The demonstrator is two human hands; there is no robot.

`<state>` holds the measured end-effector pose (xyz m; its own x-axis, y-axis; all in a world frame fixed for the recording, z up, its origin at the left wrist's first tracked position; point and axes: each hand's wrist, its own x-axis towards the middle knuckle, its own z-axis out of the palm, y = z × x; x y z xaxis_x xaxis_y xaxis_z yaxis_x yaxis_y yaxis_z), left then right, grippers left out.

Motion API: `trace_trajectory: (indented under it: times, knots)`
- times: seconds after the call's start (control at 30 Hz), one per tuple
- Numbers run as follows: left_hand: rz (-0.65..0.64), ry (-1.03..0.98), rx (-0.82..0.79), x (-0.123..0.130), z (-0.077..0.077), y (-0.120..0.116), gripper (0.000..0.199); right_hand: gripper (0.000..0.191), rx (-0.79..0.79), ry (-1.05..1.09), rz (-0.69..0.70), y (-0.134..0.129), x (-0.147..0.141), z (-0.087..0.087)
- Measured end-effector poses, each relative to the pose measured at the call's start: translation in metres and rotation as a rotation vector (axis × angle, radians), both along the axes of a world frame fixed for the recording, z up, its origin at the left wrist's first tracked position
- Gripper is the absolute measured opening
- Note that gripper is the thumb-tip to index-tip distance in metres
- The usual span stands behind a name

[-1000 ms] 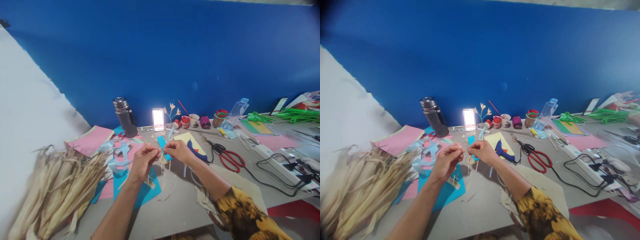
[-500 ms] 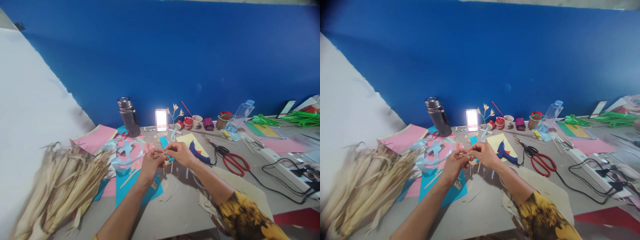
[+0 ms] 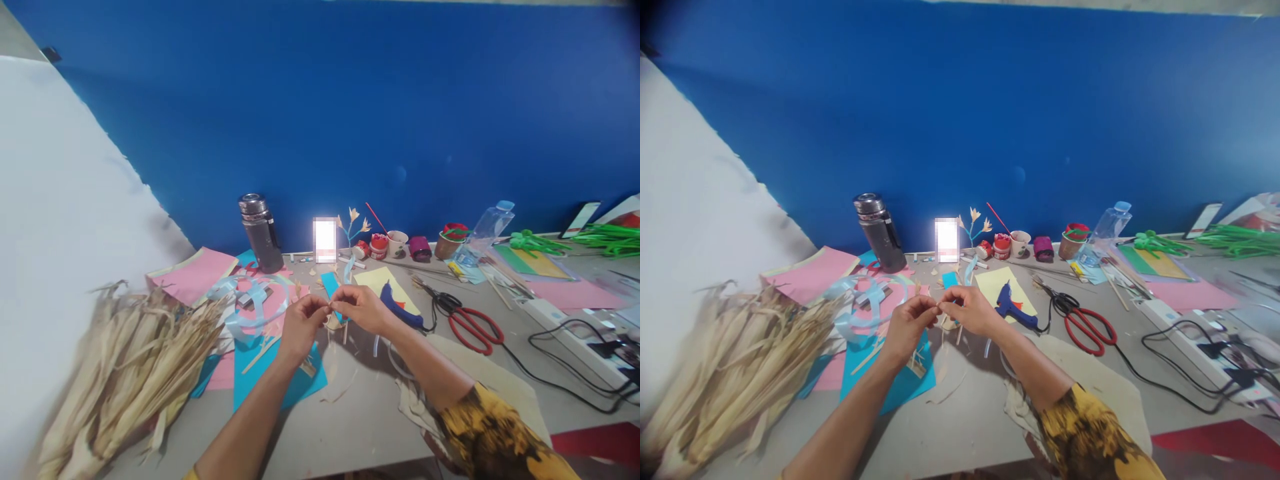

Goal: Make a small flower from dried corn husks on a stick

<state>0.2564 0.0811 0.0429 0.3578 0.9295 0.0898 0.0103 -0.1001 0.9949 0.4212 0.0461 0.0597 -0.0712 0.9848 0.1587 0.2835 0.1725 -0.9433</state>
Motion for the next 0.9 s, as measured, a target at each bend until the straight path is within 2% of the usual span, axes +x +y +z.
trace_trajectory:
  times: [0.1, 0.23, 0.47, 0.6, 0.77, 0.83, 0.9]
  knots:
    - [0.012, 0.031, 0.067, -0.002, -0.002, 0.002, 0.010, 0.013, -0.051, -0.009, 0.022, 0.000, 0.001, -0.001]
    - [0.052, 0.038, 0.107, -0.002, -0.005, 0.003, 0.008, 0.013, -0.062, -0.032, -0.036, 0.002, 0.000, -0.006]
    - [0.024, -0.103, -0.048, 0.001, -0.005, 0.002, 0.016, 0.013, -0.072, 0.037, -0.089, 0.006, -0.002, -0.015]
    - [0.021, -0.031, 0.082, 0.001, -0.001, -0.001, 0.015, 0.016, -0.057, -0.009, -0.140, 0.005, -0.003, -0.014]
    - [0.142, 0.115, 0.288, 0.001, -0.001, -0.009, 0.010, 0.016, -0.090, -0.051, -0.164, 0.003, -0.006, -0.014]
    - [0.162, 0.119, 0.308, 0.001, -0.002, -0.009, 0.011, 0.014, -0.081, -0.041, -0.159, 0.003, -0.007, -0.014]
    - [0.155, 0.058, 0.227, 0.001, -0.002, -0.006, 0.013, 0.014, -0.063, 0.018, -0.127, 0.003, -0.008, -0.012]
